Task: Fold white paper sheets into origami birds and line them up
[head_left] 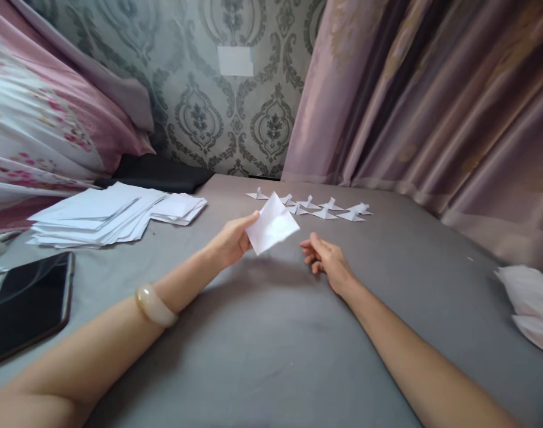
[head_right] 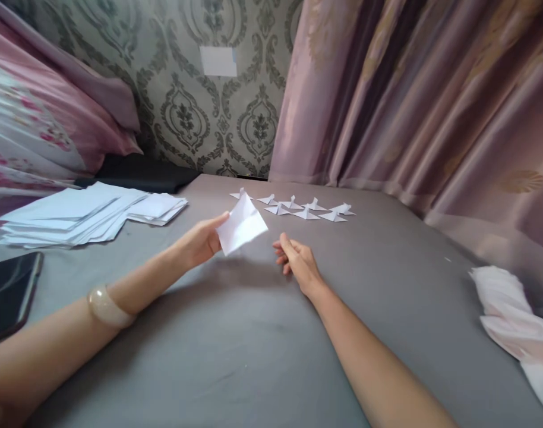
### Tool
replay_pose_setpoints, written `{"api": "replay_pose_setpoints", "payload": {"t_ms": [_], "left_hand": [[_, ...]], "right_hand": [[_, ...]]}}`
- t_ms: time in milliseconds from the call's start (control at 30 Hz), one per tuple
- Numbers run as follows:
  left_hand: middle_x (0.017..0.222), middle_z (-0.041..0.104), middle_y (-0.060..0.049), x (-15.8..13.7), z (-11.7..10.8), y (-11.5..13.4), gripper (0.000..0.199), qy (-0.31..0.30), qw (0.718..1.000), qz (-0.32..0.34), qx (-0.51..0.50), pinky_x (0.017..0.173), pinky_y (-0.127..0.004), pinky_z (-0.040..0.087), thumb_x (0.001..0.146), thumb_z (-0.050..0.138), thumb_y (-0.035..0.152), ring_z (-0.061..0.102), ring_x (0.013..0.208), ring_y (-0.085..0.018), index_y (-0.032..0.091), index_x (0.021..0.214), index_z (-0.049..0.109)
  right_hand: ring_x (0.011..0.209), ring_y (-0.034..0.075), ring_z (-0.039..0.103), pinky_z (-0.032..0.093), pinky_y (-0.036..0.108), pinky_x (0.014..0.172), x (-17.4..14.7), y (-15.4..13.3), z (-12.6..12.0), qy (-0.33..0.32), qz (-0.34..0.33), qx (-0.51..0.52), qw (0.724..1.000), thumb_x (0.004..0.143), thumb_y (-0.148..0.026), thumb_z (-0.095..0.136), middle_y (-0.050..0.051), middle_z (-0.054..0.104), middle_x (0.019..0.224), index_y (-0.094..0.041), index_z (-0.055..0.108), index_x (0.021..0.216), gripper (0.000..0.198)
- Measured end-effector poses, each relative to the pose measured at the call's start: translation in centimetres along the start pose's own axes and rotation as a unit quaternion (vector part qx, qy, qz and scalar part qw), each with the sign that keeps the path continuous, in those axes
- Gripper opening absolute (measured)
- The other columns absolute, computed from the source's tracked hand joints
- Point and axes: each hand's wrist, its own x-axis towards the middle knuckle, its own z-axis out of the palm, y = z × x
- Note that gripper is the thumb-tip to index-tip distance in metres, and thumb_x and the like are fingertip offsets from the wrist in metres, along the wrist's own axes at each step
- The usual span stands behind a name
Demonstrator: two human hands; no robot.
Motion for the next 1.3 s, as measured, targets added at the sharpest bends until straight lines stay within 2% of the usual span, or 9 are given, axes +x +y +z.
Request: {"api": "replay_pose_setpoints", "payload": {"t_ms": [133,333,433,567,733,933,1000,1167,1300], "left_hand": [[0.103,0.071,-0.015,-1.3,0.9,-2.7,0.041,-0.046,0.995,-0.039,0.073,0.069,-0.028,0.054,0.079,0.067,0.046,0.068,0.086,-0.023,0.010,0.100,0.069],[0.105,0.070,-0.016,-1.4,0.7,-3.3,0.051,-0.106,0.987,-0.070,0.102,0.078,-0.035,0.054,0.074,0.069,0.056,0.067,0.094,-0.026,0.012,0.101,0.068],[0.096,0.071,-0.012,-1.1,0.4,-3.4,0.046,-0.061,0.990,-0.021,0.123,0.073,-0.032,0.053,0.067,0.079,0.044,0.067,0.084,-0.022,0.013,0.099,0.068],[0.086,0.070,-0.010,-0.6,-0.3,-3.8,0.036,-0.007,0.987,-0.009,0.162,0.070,-0.030,0.050,0.069,0.075,0.039,0.064,0.074,-0.018,0.011,0.091,0.069],[0.093,0.068,-0.009,-0.1,-1.1,-4.0,0.035,0.034,0.971,0.021,0.235,0.069,-0.029,0.049,0.079,0.061,0.035,0.063,0.079,-0.017,0.015,0.107,0.062],[0.083,0.065,-0.004,0.1,-1.7,-3.6,0.039,0.051,0.949,0.053,0.306,0.060,-0.024,0.043,0.081,0.054,0.033,0.058,0.068,-0.015,0.022,0.119,0.057],[0.077,0.063,-0.002,0.0,-1.5,-3.3,0.038,0.041,0.950,0.054,0.304,0.057,-0.024,0.040,0.080,0.053,0.034,0.056,0.063,-0.014,0.022,0.116,0.059],[0.072,0.061,-0.002,-0.2,-0.9,-3.0,0.037,0.025,0.947,0.041,0.316,0.054,-0.025,0.038,0.078,0.051,0.039,0.051,0.057,-0.013,0.021,0.108,0.063],[0.073,0.057,-0.001,-0.1,-1.0,-3.4,0.043,0.012,0.922,0.102,0.374,0.058,-0.026,0.041,0.078,0.052,0.041,0.052,0.063,-0.015,0.022,0.116,0.060]], "right_hand": [[0.071,0.015,0.062,0.046,0.022,0.049,-0.3,-0.1,0.1,-0.043,-0.013,0.087,0.995,0.079,-0.068,0.051,0.009,0.067,0.088,-0.015,0.064,0.097,0.057],[0.065,0.015,0.060,0.048,0.026,0.061,-1.1,-0.3,1.5,-0.023,-0.033,0.044,0.998,0.066,-0.048,0.075,0.003,0.068,0.075,-0.016,0.066,0.082,0.036],[0.060,0.013,0.057,0.045,0.025,0.055,-1.1,0.0,1.7,-0.019,-0.023,0.023,0.999,0.068,-0.045,0.072,0.003,0.066,0.072,-0.016,0.065,0.080,0.032],[0.053,0.011,0.052,0.040,0.023,0.048,-1.2,0.2,1.6,-0.021,-0.032,0.005,0.999,0.071,-0.040,0.069,-0.003,0.060,0.063,-0.017,0.058,0.107,0.044],[0.052,0.009,0.047,0.039,0.021,0.048,-1.4,-0.1,1.2,-0.054,-0.093,-0.045,0.993,0.077,-0.025,0.054,-0.004,0.060,0.068,-0.024,0.044,0.134,0.058],[0.082,0.015,0.059,0.048,0.027,0.067,-1.0,0.6,0.4,-0.168,-0.175,-0.113,0.964,0.066,-0.010,0.048,0.005,0.066,0.104,-0.022,0.056,0.122,0.058],[0.079,0.014,0.059,0.048,0.027,0.068,-1.0,0.9,0.3,-0.177,-0.183,-0.161,0.954,0.067,-0.008,0.048,0.004,0.065,0.106,-0.025,0.053,0.128,0.063],[0.086,0.015,0.060,0.048,0.031,0.078,-0.9,1.3,0.5,-0.112,-0.262,-0.240,0.928,0.078,-0.010,0.049,0.003,0.066,0.107,-0.025,0.062,0.115,0.042],[0.090,0.017,0.058,0.047,0.032,0.079,-0.9,1.5,0.6,-0.076,-0.322,-0.293,0.897,0.082,-0.012,0.054,0.004,0.067,0.096,-0.023,0.068,0.098,0.024]]}}
